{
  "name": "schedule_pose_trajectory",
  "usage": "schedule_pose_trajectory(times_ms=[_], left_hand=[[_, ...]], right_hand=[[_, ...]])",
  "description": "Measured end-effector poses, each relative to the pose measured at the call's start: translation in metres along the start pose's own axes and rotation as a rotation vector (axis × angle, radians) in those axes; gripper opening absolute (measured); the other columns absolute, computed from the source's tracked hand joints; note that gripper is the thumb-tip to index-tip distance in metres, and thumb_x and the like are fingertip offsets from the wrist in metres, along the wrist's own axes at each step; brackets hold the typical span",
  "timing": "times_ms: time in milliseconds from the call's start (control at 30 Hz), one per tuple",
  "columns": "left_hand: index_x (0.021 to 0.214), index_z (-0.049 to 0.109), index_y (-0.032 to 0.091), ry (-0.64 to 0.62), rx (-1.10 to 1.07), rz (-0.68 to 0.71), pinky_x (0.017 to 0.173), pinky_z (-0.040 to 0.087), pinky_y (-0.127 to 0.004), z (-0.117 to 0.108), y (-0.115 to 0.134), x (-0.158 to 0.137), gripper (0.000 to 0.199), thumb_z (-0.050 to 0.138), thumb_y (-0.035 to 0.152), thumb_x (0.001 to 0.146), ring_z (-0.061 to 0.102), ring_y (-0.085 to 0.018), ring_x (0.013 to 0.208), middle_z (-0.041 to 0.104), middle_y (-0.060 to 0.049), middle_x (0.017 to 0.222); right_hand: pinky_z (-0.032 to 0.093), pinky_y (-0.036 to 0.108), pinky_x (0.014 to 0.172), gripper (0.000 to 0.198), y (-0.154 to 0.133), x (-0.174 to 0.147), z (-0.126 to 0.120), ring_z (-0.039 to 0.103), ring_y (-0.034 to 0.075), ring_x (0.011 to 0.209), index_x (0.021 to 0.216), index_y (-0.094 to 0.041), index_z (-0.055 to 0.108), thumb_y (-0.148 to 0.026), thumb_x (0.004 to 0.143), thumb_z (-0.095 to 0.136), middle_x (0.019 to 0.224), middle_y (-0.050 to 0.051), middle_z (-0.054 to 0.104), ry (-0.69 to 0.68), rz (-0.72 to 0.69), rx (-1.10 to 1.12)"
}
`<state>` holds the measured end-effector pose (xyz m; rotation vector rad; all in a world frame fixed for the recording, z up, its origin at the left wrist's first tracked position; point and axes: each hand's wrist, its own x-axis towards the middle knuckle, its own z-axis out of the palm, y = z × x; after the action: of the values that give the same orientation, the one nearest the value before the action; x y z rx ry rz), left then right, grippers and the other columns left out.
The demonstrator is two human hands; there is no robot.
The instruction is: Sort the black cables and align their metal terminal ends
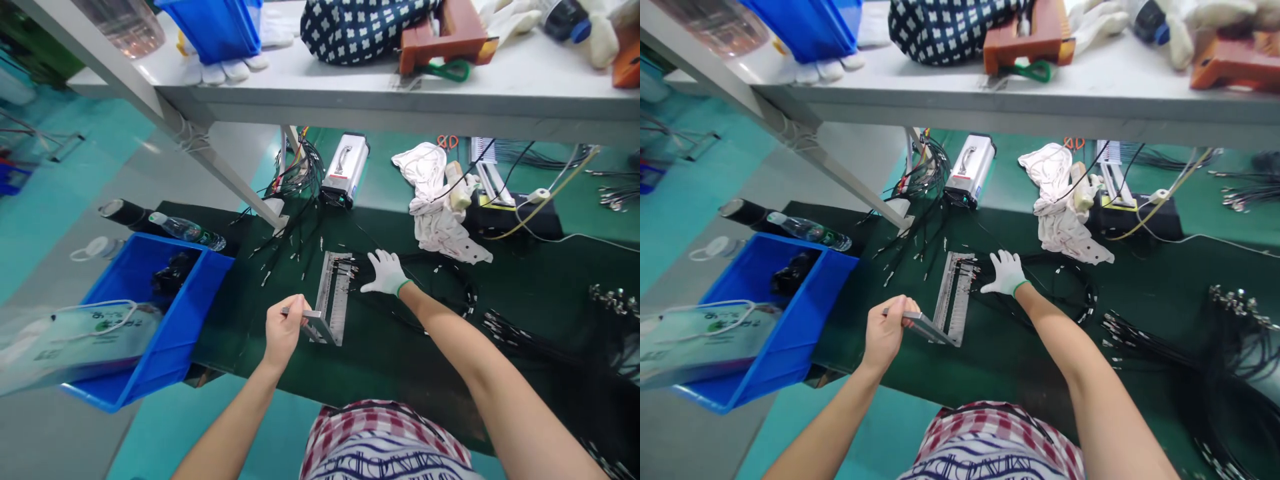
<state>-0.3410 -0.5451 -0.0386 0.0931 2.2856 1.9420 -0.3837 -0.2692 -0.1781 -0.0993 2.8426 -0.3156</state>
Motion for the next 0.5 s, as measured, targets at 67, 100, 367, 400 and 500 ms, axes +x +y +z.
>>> schedule_pose_trajectory(times_ms=[67, 100, 367, 400, 500], left_hand=[[0.052, 0.047, 0.018, -0.005, 0.037, -0.009, 0.051, 0.036, -0.027, 0.000, 0.000, 0.004, 0.046, 0.049, 0.037, 0.094, 0.044, -0.013, 0.049, 0.043, 0.001, 0.050], [0.052, 0.047, 0.018, -0.002, 0.053, -0.012, 0.051, 0.036, -0.026, -0.001, 0.000, 0.005, 0.046, 0.049, 0.037, 0.094, 0.045, -0.013, 0.050, 0.043, 0.001, 0.049], [0.053, 0.046, 0.018, 0.110, 0.116, -0.062, 0.047, 0.036, -0.025, -0.022, -0.003, 0.007, 0.044, 0.049, 0.039, 0.091, 0.044, -0.012, 0.047, 0.044, 0.001, 0.049], [0.054, 0.046, 0.018, 0.110, 0.134, -0.090, 0.046, 0.036, -0.025, -0.022, -0.006, 0.013, 0.043, 0.050, 0.041, 0.091, 0.043, -0.012, 0.047, 0.043, 0.002, 0.049], [0.065, 0.045, 0.019, 0.109, 0.254, -0.152, 0.046, 0.036, -0.023, -0.008, -0.024, 0.045, 0.041, 0.045, 0.049, 0.092, 0.042, -0.010, 0.046, 0.040, 0.004, 0.051]], right_hand=[[0.017, 0.048, 0.109, 0.118, 0.003, -0.015, 0.003, 0.033, 0.038, 0.130, 0.148, -0.011, 0.033, -0.079, 0.057, 0.068, 0.145, 0.021, 0.038, -0.021, -0.015, -0.010], [0.020, 0.047, 0.107, 0.117, 0.004, -0.025, 0.004, 0.036, 0.037, 0.126, 0.147, -0.012, 0.035, -0.077, 0.057, 0.069, 0.141, 0.020, 0.042, -0.032, -0.014, -0.015], [0.034, 0.039, 0.085, 0.054, 0.000, -0.133, 0.011, 0.050, 0.029, 0.100, 0.108, -0.016, 0.062, -0.052, 0.069, 0.075, 0.107, 0.011, 0.058, -0.189, -0.018, 0.008], [0.034, 0.037, 0.083, 0.049, -0.003, -0.147, 0.013, 0.051, 0.028, 0.097, 0.102, -0.017, 0.063, -0.050, 0.068, 0.076, 0.103, 0.010, 0.059, -0.215, -0.047, 0.018], [0.034, 0.035, 0.081, 0.044, -0.010, -0.181, 0.021, 0.052, 0.025, 0.093, 0.097, -0.019, 0.064, -0.048, 0.068, 0.078, 0.098, 0.007, 0.060, -0.269, -0.137, 0.070]])
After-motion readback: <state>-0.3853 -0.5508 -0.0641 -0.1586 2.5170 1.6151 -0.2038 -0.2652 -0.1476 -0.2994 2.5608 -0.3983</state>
